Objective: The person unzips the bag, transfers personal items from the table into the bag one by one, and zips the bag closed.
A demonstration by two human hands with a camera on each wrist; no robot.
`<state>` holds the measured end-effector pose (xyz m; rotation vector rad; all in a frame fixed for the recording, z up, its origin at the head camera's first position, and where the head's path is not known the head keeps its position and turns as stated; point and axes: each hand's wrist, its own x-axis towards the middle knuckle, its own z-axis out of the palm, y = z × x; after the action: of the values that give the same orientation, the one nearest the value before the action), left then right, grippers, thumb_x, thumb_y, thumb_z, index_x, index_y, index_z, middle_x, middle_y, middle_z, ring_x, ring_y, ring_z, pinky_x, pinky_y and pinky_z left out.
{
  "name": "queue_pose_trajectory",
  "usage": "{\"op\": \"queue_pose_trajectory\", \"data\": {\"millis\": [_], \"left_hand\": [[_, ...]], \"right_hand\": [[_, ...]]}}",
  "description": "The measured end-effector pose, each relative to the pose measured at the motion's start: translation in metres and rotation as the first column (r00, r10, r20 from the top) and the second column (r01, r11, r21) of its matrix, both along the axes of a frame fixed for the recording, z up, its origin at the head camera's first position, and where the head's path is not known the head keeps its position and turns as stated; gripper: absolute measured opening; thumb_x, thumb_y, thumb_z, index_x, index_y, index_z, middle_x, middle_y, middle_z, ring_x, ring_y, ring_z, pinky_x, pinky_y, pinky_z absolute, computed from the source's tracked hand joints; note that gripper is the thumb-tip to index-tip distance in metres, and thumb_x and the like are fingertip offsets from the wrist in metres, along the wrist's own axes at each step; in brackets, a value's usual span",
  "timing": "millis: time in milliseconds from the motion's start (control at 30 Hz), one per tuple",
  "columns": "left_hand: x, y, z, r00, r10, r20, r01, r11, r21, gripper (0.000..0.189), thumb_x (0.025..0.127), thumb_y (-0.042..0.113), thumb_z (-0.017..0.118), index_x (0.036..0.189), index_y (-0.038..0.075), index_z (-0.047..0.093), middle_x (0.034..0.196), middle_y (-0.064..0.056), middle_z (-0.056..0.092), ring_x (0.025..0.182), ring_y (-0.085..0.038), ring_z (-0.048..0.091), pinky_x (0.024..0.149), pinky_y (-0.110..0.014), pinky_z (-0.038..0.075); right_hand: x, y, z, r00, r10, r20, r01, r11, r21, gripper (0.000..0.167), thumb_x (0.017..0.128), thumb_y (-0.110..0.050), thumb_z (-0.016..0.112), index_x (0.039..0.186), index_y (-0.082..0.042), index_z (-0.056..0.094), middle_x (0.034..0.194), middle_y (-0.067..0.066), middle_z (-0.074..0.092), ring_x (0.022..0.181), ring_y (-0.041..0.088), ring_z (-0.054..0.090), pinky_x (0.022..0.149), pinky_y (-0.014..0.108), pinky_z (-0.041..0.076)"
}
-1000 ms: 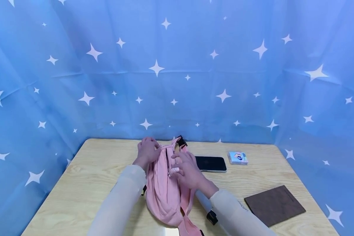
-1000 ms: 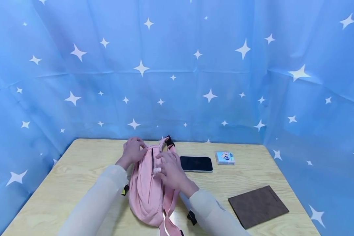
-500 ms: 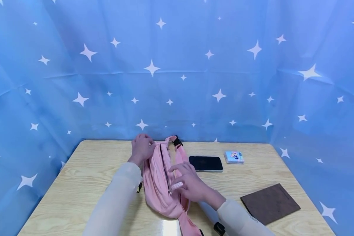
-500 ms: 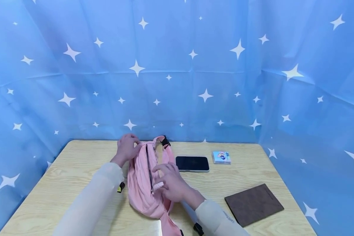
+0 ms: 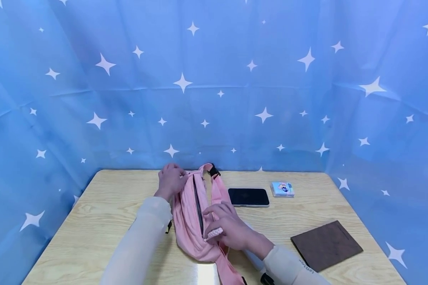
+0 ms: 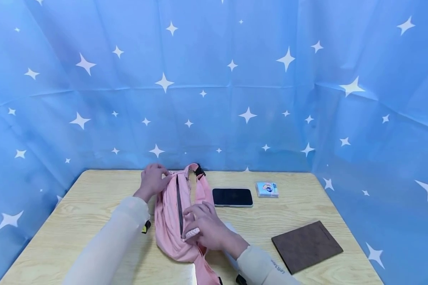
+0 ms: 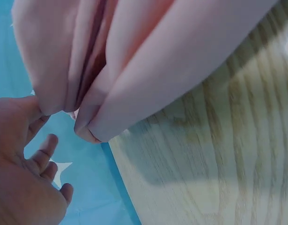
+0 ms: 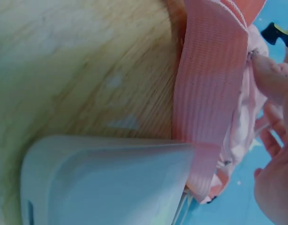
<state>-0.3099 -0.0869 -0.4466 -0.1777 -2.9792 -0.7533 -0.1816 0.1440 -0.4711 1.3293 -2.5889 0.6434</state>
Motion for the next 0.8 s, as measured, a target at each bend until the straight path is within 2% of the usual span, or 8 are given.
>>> {"op": "queue_pose_trajectory", "data": {"millis": [133,233,367,467,667,800], "left_hand": [[0.003,-0.001,-0.003,1.0,-0.008,-0.008,0.008,0.999,-0.038,0.024,0.096,0.031,0.056,0.105,0.015,0.07,0.131,-0.012,0.05,0.134,-0.034,0.033,0.111,-0.058,0.024],[0.006,0.0,-0.003,0.998,-0.035,-0.046,0.031,0.997,-0.073,0.021,0.094,0.029,0.059,0.107,0.016,0.068,0.132,-0.013,0.05,0.134,-0.034,0.034,0.112,-0.058,0.024],[0.015,0.001,0.004,0.992,-0.078,-0.098,0.068,0.993,-0.101,0.017,0.091,0.026,0.063,0.105,0.016,0.068,0.13,-0.012,0.052,0.133,-0.034,0.035,0.112,-0.058,0.025],[0.023,0.003,0.01,0.986,-0.104,-0.128,0.087,0.988,-0.131,0.012,0.09,0.025,0.065,0.097,0.016,0.07,0.128,-0.011,0.054,0.133,-0.034,0.036,0.111,-0.059,0.026],[0.038,0.008,0.014,0.981,-0.105,-0.165,0.07,0.977,-0.202,0.014,0.088,0.031,0.068,0.082,0.019,0.066,0.124,-0.009,0.056,0.131,-0.032,0.038,0.108,-0.057,0.029],[0.046,0.008,0.011,0.976,-0.09,-0.198,0.04,0.97,-0.241,0.022,0.085,0.038,0.07,0.078,0.018,0.064,0.121,-0.009,0.059,0.129,-0.031,0.04,0.105,-0.055,0.031]], "right_hand": [[-0.006,0.002,0.001,0.998,-0.034,-0.05,0.036,0.999,0.04,0.035,0.076,-0.002,0.074,0.086,-0.036,0.073,0.128,-0.003,0.055,0.128,0.018,0.045,0.111,0.061,0.023],[-0.015,0.005,0.002,0.987,-0.13,-0.097,0.135,0.99,0.045,0.033,0.079,0.0,0.07,0.087,-0.032,0.072,0.125,-0.002,0.058,0.126,0.021,0.047,0.111,0.061,0.023],[-0.033,0.006,0.003,0.946,-0.316,-0.078,0.32,0.946,0.044,0.018,0.09,-0.01,0.066,0.09,-0.026,0.074,0.123,0.001,0.061,0.125,0.023,0.048,0.111,0.061,0.024],[-0.044,0.001,0.005,0.91,-0.414,-0.024,0.415,0.906,0.083,0.011,0.094,-0.023,0.064,0.092,-0.025,0.075,0.125,0.0,0.061,0.127,0.023,0.047,0.112,0.062,0.022],[-0.06,-0.018,0.006,0.865,-0.496,0.078,0.481,0.862,0.16,0.027,0.093,-0.044,0.06,0.091,-0.023,0.077,0.128,0.004,0.059,0.129,0.028,0.042,0.114,0.062,0.016],[-0.067,-0.029,0.002,0.842,-0.534,0.078,0.512,0.836,0.195,0.033,0.091,-0.051,0.06,0.086,-0.023,0.077,0.125,0.004,0.058,0.129,0.027,0.042,0.115,0.062,0.015]]}}
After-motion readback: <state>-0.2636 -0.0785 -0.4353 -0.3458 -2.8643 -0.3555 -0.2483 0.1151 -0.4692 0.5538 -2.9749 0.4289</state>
